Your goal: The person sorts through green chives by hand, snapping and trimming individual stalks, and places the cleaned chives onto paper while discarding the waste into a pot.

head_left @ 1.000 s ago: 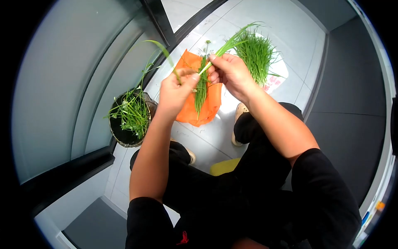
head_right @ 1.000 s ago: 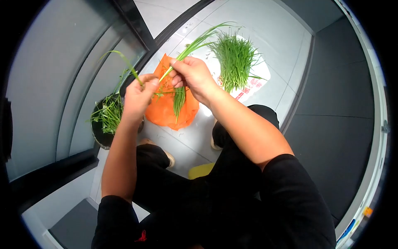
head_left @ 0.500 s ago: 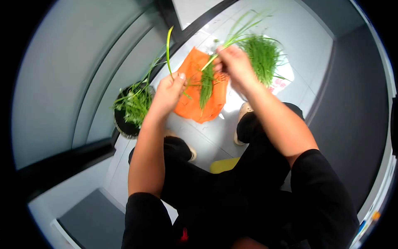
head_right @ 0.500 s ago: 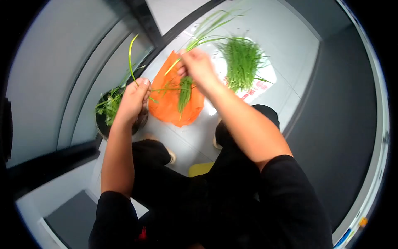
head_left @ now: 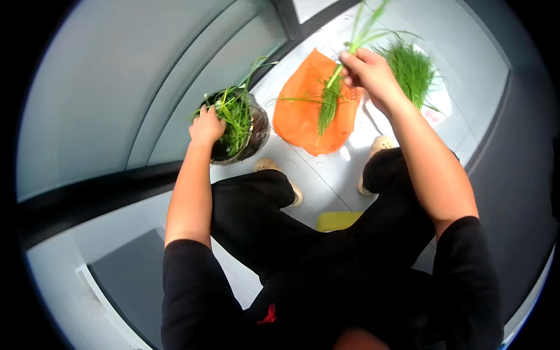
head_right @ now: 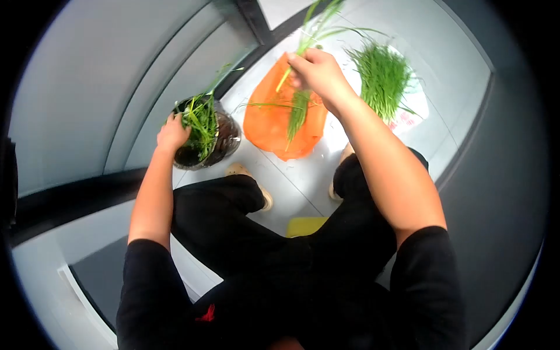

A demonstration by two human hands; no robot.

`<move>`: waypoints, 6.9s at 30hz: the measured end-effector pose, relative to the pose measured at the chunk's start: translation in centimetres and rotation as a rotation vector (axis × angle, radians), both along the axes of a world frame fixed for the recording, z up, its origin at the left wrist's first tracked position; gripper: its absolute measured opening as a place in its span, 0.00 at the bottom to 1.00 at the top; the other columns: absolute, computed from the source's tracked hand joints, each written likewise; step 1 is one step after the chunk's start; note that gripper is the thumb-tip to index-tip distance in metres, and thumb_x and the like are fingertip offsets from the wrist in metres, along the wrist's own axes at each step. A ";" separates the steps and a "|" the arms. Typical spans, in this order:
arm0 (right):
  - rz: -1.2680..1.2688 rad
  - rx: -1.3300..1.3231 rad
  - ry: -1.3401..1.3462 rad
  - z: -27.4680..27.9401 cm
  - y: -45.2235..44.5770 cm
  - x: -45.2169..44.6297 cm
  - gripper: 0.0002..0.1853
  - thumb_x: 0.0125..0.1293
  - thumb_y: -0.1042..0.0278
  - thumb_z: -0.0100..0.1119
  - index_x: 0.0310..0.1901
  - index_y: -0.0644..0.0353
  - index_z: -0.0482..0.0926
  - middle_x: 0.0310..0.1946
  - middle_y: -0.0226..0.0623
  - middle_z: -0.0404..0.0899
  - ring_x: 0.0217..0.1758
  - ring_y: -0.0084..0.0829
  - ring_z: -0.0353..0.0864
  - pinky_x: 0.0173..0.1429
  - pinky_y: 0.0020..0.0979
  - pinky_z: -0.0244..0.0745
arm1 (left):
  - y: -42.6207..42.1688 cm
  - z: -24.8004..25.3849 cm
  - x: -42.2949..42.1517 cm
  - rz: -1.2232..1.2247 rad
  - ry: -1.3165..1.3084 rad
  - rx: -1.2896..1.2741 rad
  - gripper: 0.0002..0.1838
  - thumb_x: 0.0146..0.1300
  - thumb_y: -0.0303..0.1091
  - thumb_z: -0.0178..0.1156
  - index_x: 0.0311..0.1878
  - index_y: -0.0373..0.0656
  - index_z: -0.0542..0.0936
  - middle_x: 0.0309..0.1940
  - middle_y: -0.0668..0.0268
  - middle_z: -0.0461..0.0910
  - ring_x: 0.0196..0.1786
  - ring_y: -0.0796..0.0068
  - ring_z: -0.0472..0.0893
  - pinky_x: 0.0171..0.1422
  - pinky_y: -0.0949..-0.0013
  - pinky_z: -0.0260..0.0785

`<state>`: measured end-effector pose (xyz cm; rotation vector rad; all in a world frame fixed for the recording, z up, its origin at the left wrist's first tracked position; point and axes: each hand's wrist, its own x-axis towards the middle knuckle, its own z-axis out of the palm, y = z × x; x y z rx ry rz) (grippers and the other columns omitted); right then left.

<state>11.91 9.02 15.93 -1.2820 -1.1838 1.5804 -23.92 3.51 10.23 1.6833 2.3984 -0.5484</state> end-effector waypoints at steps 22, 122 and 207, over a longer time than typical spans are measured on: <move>0.392 -0.152 -1.109 -23.5 8.0 20.6 0.21 0.54 0.50 0.56 0.30 0.64 0.81 0.26 0.45 0.79 0.31 0.40 0.79 0.39 0.37 0.73 | 7.3 -16.8 33.8 -0.080 -1.384 -0.210 0.20 0.60 0.33 0.51 0.54 0.32 0.71 0.40 0.59 0.77 0.41 0.74 0.77 0.41 0.73 0.69; 0.360 -0.212 0.623 0.5 -4.3 -1.1 0.15 0.59 0.74 0.57 0.48 0.65 0.70 0.30 0.31 0.75 0.31 0.21 0.74 0.42 0.26 0.73 | -0.9 6.8 15.6 -0.092 -1.706 0.424 0.06 0.63 0.28 0.49 0.37 0.36 0.73 0.31 0.67 0.76 0.35 0.81 0.73 0.43 0.76 0.64; 0.096 -0.148 0.394 -0.6 -3.8 -1.0 0.07 0.62 0.63 0.54 0.31 0.57 0.72 0.25 0.25 0.73 0.26 0.17 0.71 0.36 0.20 0.68 | -1.5 -4.6 -11.0 -0.076 -0.390 0.120 0.06 0.53 0.27 0.59 0.27 0.37 0.72 0.19 0.64 0.74 0.26 0.69 0.75 0.32 0.67 0.68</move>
